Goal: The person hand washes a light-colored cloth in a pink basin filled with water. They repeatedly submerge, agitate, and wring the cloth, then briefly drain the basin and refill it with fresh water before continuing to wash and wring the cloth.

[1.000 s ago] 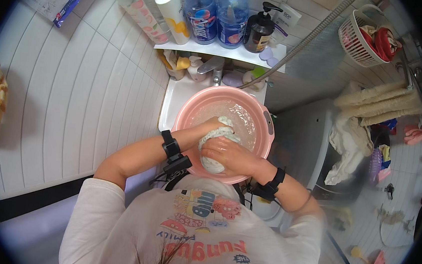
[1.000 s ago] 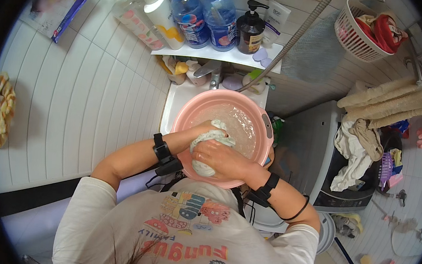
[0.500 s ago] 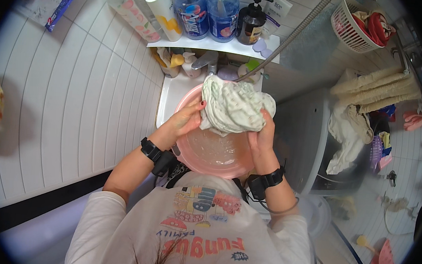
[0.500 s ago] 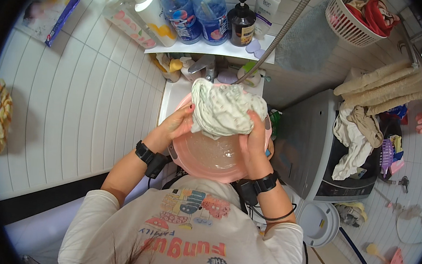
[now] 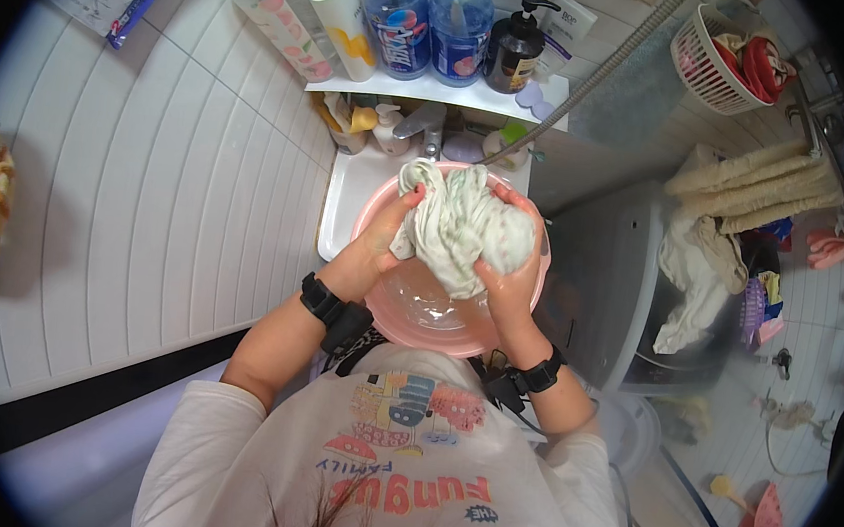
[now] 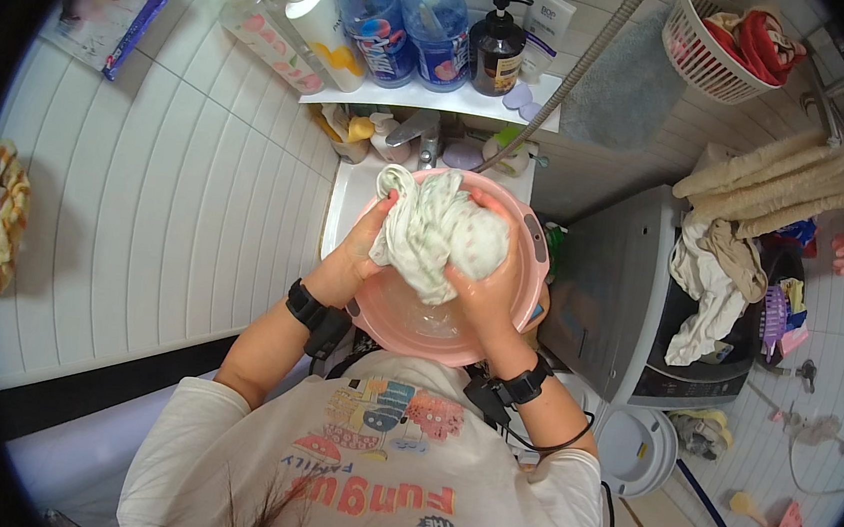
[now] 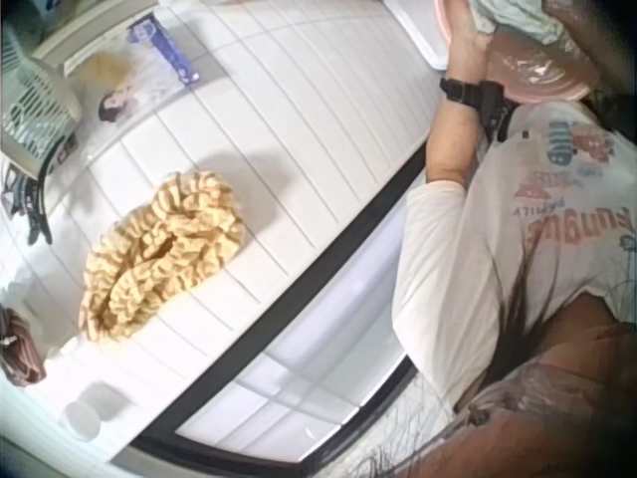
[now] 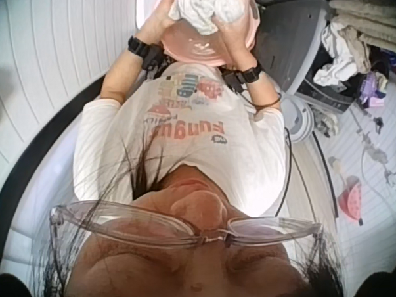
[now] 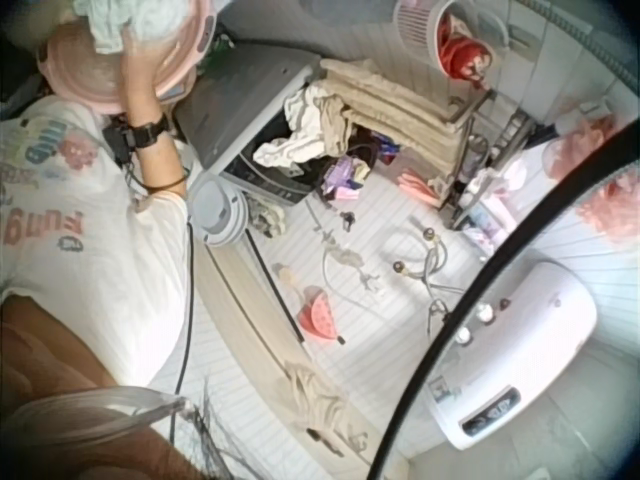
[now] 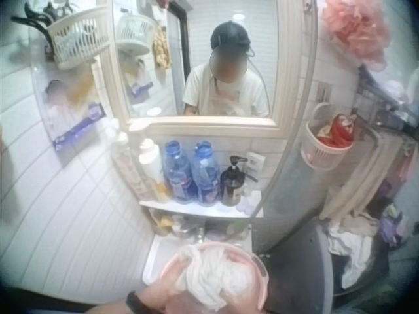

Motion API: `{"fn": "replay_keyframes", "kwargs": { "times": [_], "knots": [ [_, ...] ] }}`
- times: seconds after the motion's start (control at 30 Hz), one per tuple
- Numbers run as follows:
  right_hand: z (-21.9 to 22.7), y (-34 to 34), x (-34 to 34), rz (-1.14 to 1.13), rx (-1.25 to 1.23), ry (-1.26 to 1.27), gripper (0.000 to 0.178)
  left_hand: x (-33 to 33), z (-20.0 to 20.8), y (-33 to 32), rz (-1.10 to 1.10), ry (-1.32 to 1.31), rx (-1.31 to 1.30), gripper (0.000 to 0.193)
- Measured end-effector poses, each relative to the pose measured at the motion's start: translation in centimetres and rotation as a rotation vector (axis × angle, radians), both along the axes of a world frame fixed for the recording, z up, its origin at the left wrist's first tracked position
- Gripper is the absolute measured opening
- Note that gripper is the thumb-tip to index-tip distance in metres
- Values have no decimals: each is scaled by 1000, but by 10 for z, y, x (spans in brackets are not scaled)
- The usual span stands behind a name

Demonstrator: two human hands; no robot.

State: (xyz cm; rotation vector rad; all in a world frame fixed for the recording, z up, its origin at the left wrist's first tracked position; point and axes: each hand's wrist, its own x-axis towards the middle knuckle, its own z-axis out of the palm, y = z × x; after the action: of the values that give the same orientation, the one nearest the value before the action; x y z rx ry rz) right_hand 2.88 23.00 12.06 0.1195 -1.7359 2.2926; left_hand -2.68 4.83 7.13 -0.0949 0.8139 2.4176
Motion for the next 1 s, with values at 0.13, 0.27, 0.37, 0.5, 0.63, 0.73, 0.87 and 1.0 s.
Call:
{"fn": "replay_keyframes", "kwargs": {
  "times": [0.13,0.27,0.37,0.5,0.63,0.73,0.87,1.0],
  "knots": [
    [7,2,1,35,426,368,68,-12,13,0,-119,4,-67,40],
    [10,9,8,100,674,549,59,-13,36,18,-112,-152,-115,27],
    [12,13,12,165,801,622,50,-16,54,27,-254,-144,-265,28],
    [14,12,10,266,868,737,40,-20,55,34,-445,-154,-410,25],
    [14,8,10,387,905,734,30,-19,44,38,-532,-102,-649,28],
    [8,5,12,471,898,764,25,-16,45,38,-610,178,-929,25],
    [-1,6,8,526,919,786,22,-3,56,39,-503,-77,-902,29],
    [-5,5,4,573,854,783,23,-1,53,40,-514,-138,-991,26]
  ]
}}
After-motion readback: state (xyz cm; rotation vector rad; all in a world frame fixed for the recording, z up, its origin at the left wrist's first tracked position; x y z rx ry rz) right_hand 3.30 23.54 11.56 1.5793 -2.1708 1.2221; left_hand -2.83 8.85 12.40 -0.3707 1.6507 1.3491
